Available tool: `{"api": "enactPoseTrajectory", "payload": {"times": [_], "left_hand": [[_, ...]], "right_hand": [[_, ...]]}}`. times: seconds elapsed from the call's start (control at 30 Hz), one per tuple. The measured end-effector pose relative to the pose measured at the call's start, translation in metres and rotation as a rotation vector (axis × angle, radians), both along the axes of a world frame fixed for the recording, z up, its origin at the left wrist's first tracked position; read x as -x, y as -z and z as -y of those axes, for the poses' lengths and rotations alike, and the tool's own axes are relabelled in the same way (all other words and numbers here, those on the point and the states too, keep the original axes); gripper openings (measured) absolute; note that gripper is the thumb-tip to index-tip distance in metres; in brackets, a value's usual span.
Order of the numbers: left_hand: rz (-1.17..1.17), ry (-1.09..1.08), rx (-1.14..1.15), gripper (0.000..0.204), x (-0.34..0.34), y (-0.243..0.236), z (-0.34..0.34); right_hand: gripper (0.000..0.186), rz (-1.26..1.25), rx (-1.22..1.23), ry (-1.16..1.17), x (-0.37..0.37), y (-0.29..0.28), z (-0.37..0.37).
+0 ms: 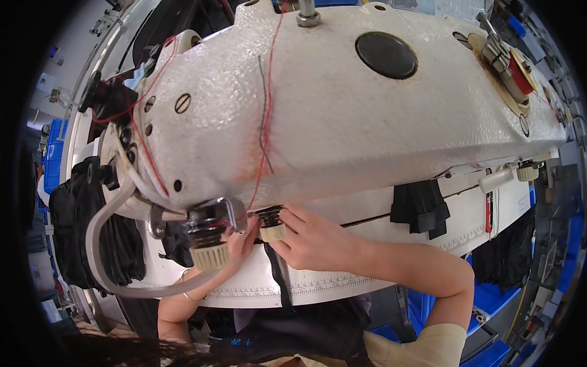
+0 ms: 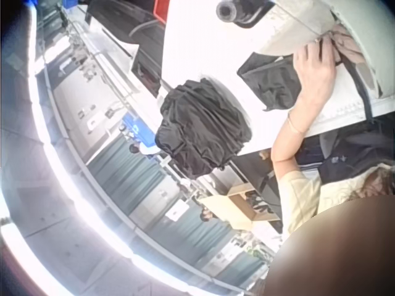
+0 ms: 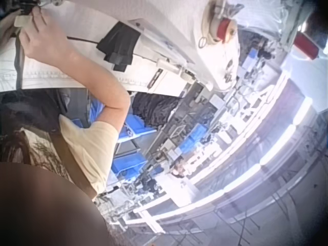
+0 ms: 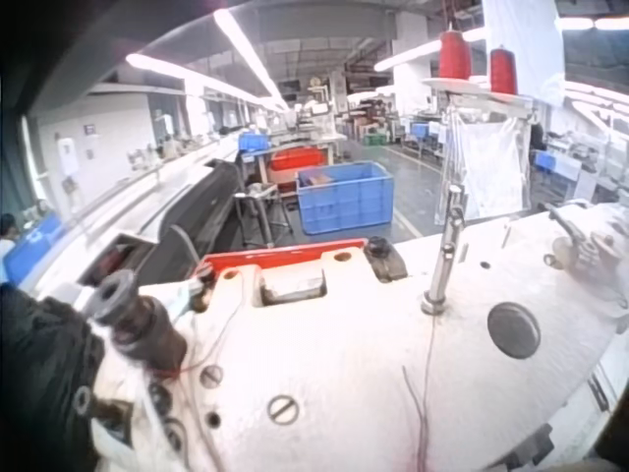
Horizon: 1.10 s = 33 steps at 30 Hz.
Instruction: Sewing a black fabric strap or component using an industrial sewing machine in a factory workshop.
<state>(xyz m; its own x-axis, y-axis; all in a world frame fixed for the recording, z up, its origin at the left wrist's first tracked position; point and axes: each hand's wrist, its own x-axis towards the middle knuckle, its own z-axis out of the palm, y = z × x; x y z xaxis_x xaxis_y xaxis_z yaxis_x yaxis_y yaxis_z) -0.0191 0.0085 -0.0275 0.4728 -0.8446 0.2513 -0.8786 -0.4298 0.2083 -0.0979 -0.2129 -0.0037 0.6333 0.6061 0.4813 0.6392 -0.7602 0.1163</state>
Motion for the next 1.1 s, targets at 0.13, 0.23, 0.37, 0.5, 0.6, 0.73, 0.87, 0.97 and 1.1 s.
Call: {"api": "enactPoseTrajectory", "payload": {"times": [0.13,0.23,0.37,0.5,0.6,0.73,0.87,0.97,1.1], "left_hand": [[-0.284,-0.068,-0.028,0.040,0.006,0.000,-0.004],[-0.551,-0.030,0.015,0.038,0.004,-0.001,-0.006],[-0.213,0.222,0.030,0.037,-0.019,-0.004,-0.002],[-0.578,0.144,-0.103,0.042,-0.040,-0.006,-0.001],[-0.379,0.169,-0.229,0.039,-0.043,-0.007,-0.003],[-0.150,0.246,-0.156,0.035,-0.039,-0.009,0.003],[0.024,0.241,0.048,0.036,-0.036,-0.015,0.014],[0.029,0.195,0.069,0.037,-0.032,-0.022,0.017],[0.003,0.209,0.116,0.038,-0.031,-0.028,0.017]], "right_hand": [[0.014,0.004,-0.006,-0.026,0.001,-0.001,-0.002],[0.016,-0.015,0.048,-0.017,0.007,-0.003,-0.002],[0.017,-0.130,0.087,0.011,0.008,0.005,-0.002],[0.016,-0.638,-0.136,0.137,-0.003,0.020,-0.006],[0.017,-0.411,-0.196,0.103,-0.001,0.019,-0.009],[0.017,-0.324,-0.077,0.063,0.005,0.005,-0.006],[0.029,-0.155,-0.080,0.115,0.001,-0.004,-0.006],[0.039,-0.116,-0.098,0.139,-0.002,-0.007,-0.010],[0.043,-0.116,-0.226,0.155,0.000,-0.015,-0.009]]}}
